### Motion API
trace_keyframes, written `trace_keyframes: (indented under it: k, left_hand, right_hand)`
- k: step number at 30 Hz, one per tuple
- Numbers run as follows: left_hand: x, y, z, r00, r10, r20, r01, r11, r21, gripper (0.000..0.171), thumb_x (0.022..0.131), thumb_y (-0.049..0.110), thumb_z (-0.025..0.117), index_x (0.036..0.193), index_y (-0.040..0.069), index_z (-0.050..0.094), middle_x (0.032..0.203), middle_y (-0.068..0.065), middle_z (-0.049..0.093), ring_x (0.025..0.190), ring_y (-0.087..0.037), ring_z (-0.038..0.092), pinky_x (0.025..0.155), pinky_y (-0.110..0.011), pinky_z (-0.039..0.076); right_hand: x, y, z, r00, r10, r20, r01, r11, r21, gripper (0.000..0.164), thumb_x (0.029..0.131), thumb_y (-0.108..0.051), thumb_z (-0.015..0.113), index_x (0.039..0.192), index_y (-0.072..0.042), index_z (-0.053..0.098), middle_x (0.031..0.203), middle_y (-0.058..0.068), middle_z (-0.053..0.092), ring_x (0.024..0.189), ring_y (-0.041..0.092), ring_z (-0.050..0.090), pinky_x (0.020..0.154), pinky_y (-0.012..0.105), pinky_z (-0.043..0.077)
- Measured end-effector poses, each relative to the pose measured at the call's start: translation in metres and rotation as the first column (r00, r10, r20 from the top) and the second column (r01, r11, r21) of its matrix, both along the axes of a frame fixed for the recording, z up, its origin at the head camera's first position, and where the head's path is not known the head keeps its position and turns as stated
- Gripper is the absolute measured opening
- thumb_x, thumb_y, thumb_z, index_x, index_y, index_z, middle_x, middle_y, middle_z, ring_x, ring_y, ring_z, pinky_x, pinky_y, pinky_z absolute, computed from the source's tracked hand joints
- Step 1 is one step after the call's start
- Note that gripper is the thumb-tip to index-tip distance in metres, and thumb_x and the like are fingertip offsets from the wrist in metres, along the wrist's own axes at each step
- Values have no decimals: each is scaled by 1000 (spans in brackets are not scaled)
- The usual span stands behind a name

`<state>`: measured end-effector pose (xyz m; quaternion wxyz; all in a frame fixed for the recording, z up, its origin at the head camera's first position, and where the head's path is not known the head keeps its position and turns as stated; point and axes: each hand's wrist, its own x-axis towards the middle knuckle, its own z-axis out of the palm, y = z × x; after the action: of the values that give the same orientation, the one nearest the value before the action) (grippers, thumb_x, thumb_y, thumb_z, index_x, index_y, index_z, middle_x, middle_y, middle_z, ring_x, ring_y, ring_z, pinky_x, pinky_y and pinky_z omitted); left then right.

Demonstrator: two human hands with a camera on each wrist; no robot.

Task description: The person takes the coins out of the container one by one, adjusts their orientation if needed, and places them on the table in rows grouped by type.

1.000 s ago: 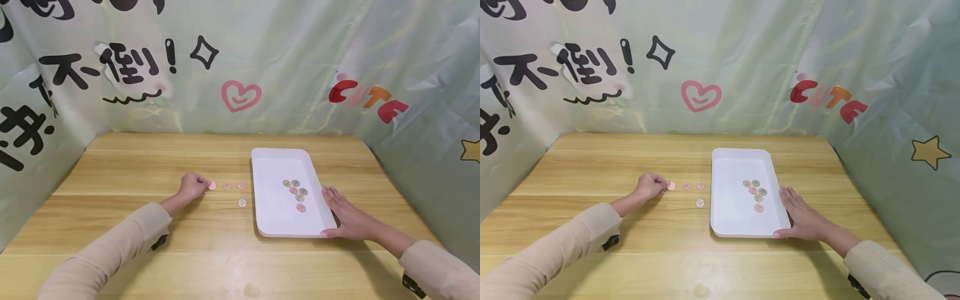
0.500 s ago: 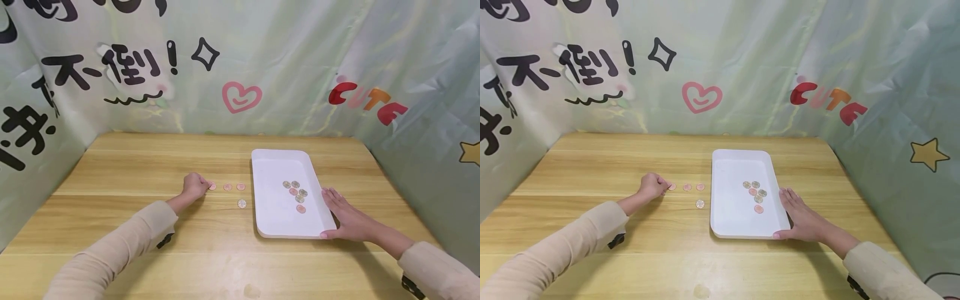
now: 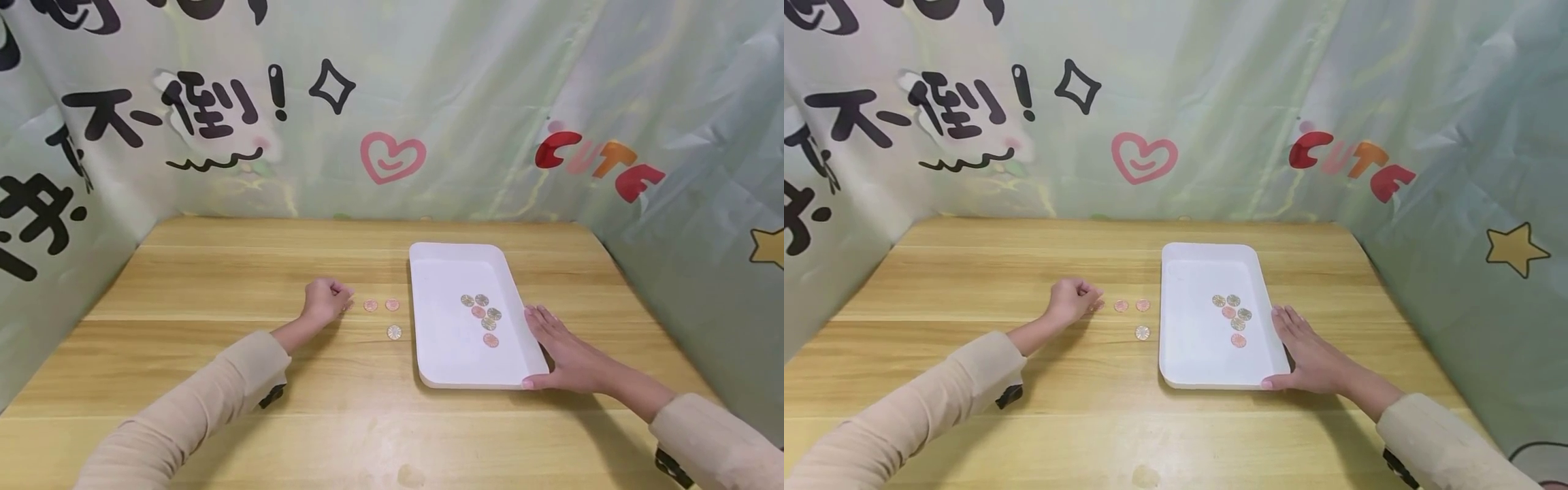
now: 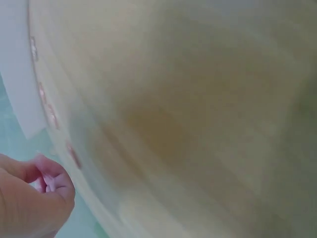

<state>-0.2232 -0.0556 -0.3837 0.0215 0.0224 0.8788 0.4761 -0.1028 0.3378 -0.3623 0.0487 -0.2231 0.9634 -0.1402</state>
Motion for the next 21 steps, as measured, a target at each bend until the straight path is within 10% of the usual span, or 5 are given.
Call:
trace_keyframes:
  k: [9,21]
  left_hand:
    - [4,21,13,994,-70,-86,71,997,12,16,83,9,67,75,-5,64,64,-9,60,53,-8,49,47,-16,39]
    - [5,55,32,982,-151,-117,163,981,106,18,85,11,65,79,-5,64,70,-15,64,66,-34,65,44,-15,41]
  right_hand:
    - [-1,1,-1,1000,-3,8,3,1000,7,115,70,-56,71,143,11,12,147,34,17,142,39,5,96,-1,-14]
    - [-1,0,0,1000,-10,8,9,1000,18,115,70,-56,71,143,11,13,147,34,18,141,40,7,96,-1,-14]
